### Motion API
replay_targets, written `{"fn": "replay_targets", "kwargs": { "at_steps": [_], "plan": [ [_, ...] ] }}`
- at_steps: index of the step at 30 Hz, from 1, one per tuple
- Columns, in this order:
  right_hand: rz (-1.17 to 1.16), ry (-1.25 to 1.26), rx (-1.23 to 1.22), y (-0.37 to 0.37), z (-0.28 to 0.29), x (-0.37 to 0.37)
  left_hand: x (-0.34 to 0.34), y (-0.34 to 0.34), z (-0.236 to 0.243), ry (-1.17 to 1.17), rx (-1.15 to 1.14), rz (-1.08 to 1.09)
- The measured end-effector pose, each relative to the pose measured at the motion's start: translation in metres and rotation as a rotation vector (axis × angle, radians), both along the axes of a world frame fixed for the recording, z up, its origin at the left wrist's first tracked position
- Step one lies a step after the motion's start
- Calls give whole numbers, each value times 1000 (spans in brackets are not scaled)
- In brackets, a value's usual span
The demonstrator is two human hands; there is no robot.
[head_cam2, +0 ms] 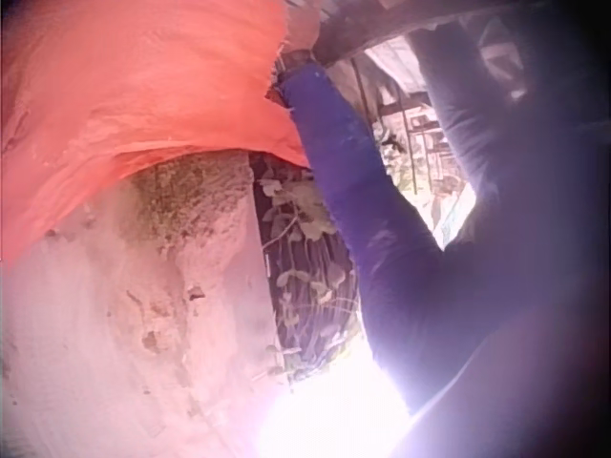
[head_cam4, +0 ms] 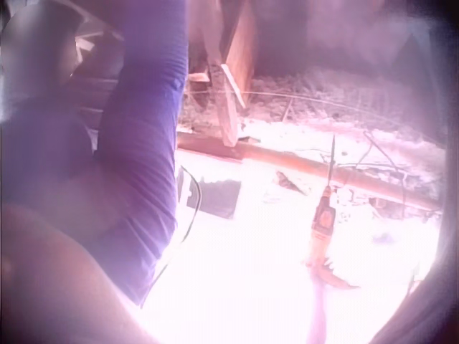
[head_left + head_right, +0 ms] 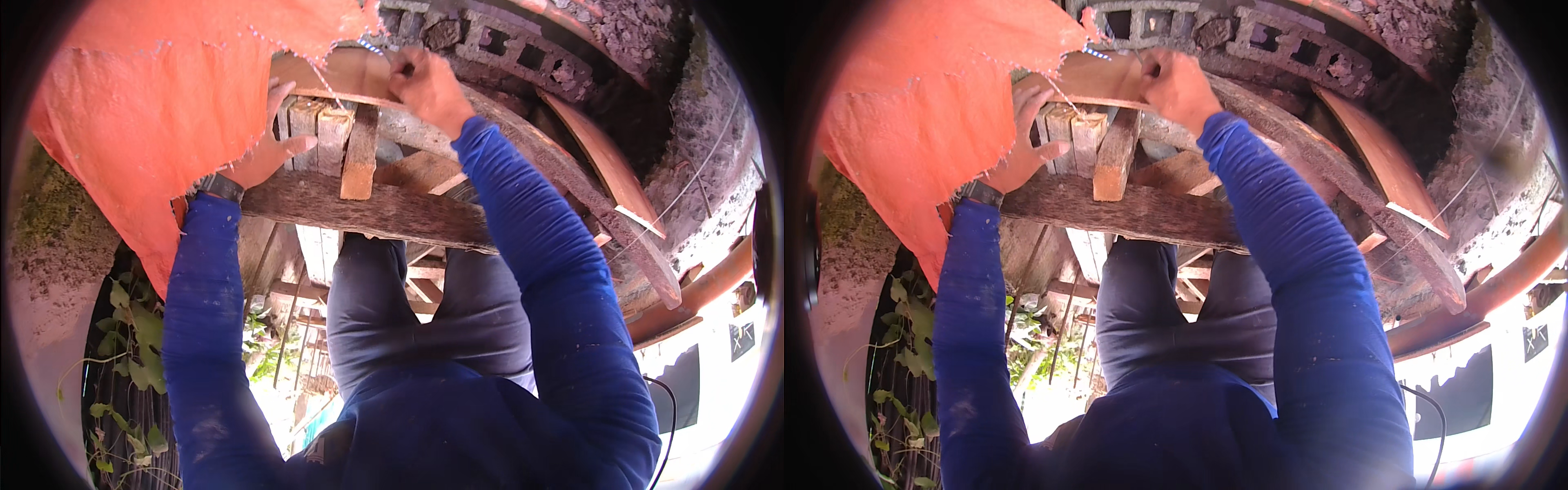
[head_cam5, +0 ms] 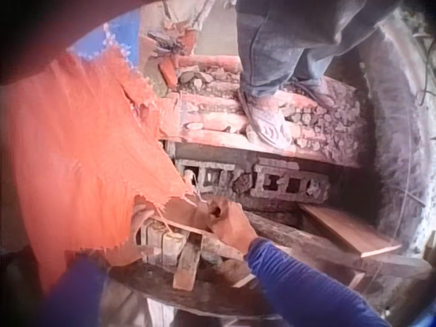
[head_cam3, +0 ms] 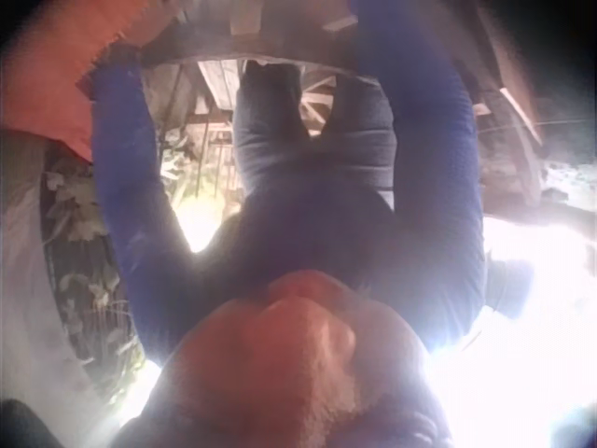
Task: The person measures a wooden board with a tape measure, then uses a hand saw to cut the board along a marked line. After cutting, the person moves the cut piece and adjusts the remaining board on the work surface.
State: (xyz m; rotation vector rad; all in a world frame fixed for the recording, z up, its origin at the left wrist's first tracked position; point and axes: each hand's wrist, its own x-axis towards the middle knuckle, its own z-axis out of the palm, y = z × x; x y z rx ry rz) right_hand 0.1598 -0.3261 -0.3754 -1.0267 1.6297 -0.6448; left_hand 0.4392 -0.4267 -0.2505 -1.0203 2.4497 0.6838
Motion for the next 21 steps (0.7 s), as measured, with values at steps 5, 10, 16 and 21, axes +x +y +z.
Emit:
{"fn": "replay_targets", "kwargs": {
  "at_steps": [5,10,16,21],
  "plan": [
    [185,4,-134,-15,-48,-12,8,6,-21,85,9,64],
    [265,-148,-140,-37,-93,0,18,6,-33,167,9,18],
    [367,-185,-227,-63,-137,11,35,-6,-51,200,-18,-54],
    [460,-217,-399,-84,-186,27,20,6,-34,159,72,21]
  ]
}}
